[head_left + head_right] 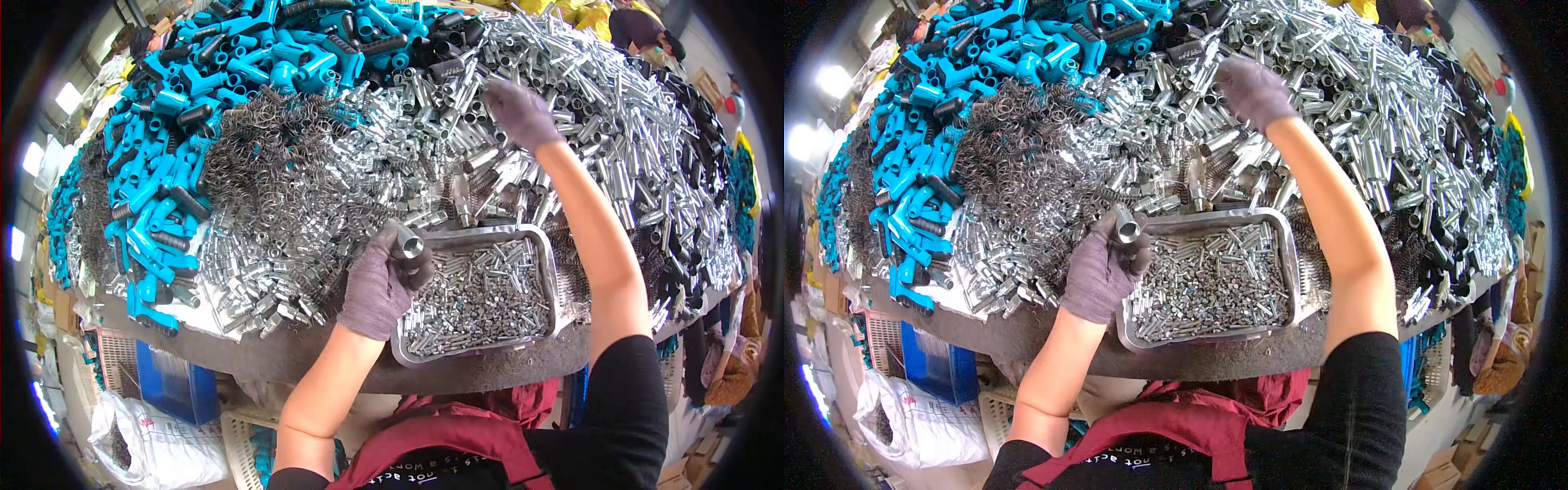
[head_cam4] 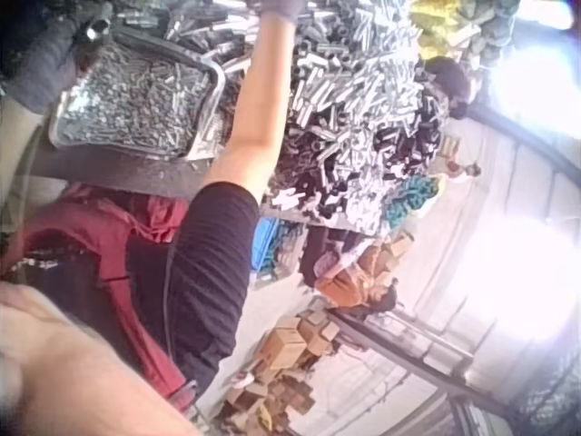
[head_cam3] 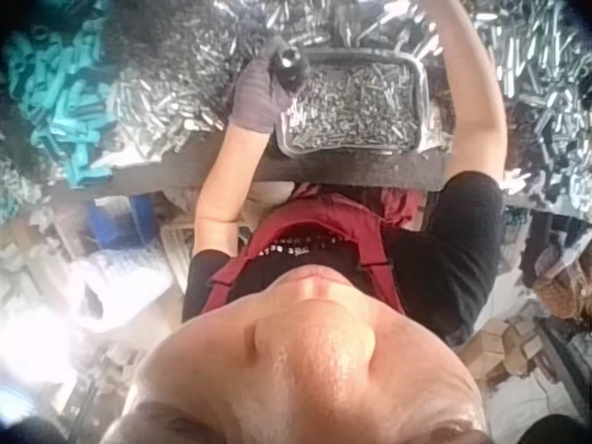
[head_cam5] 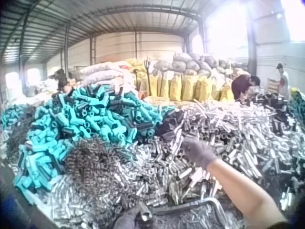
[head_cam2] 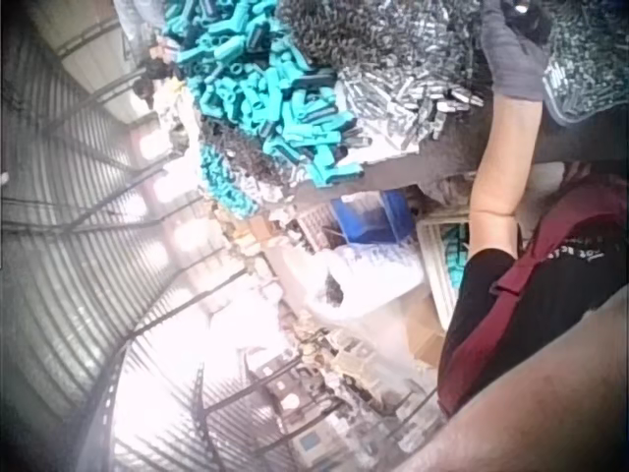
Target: The person assembles tools by taking small pins from a metal tray, inserting metal cylinders and springs into plastic components, and attaching plastic handles to the assemblies by hand.
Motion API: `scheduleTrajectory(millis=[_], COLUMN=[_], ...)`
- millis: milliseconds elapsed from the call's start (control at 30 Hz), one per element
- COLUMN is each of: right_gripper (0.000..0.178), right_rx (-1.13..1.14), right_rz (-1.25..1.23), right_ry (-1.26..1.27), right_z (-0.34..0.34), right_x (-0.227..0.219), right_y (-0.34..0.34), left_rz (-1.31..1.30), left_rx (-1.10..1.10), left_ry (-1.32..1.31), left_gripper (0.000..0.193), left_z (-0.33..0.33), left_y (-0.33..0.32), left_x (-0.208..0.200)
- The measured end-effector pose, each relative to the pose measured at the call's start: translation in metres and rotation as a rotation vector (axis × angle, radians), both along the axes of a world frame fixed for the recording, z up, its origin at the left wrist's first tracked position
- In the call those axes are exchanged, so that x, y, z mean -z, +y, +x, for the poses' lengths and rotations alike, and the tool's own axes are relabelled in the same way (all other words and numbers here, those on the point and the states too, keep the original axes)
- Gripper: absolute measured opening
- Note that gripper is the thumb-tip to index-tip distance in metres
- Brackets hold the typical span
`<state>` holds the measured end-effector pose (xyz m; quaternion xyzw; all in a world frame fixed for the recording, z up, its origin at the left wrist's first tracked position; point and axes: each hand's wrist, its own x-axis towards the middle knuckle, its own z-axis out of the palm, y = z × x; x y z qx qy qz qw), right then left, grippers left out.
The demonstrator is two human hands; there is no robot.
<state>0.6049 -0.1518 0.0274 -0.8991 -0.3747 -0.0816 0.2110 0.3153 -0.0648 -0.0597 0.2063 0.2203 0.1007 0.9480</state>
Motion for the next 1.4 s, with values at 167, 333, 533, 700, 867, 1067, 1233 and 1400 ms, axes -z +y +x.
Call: scheduleTrajectory(millis=[167, 333, 533, 700, 867, 1067, 1233, 1400], right_gripper=[0.020, 0.033, 0.032, 0.034, 0.044, 0.041, 0.047, 0.028], right_rx=[0.437, 0.294, -0.721, -0.696, -0.535, -0.271, -0.260, -0.066], right_rz=[-0.151, -0.127, 0.406, 0.005, 0.222, -0.370, -0.355, -0.369], right_ry=[-0.153, -0.037, 0.086, 0.056, 1.359, -0.005, -0.184, -0.216], right_z=[0.117, 0.044, -0.145, -0.230, -0.237, -0.159, -0.088, -0.090], right_x=[0.051, 0.014, 0.024, 0.003, -0.017, 0.006, 0.062, 0.045], right_y=[-0.001, -0.027, -0.128, -0.136, -0.124, -0.038, 0.016, 0.019], left_rz=[0.243, 0.235, 0.142, 0.115, -0.343, -0.774, -0.300, -0.029], left_rx=[-0.006, -0.101, -0.118, -0.067, -0.119, -0.421, -0.142, -0.060], left_ry=[-0.062, -0.114, -0.254, -0.242, -0.427, -0.635, -0.333, -0.048], left_gripper=[0.026, 0.031, 0.027, 0.032, 0.029, 0.020, 0.022, 0.031], left_z=[-0.011, -0.032, -0.044, -0.072, -0.114, -0.151, -0.157, -0.177], left_y=[-0.028, -0.023, -0.033, -0.077, -0.066, -0.035, -0.050, -0.068], left_x=[-0.026, -0.013, 0.001, -0.014, 0.011, -0.020, -0.019, 0.014])
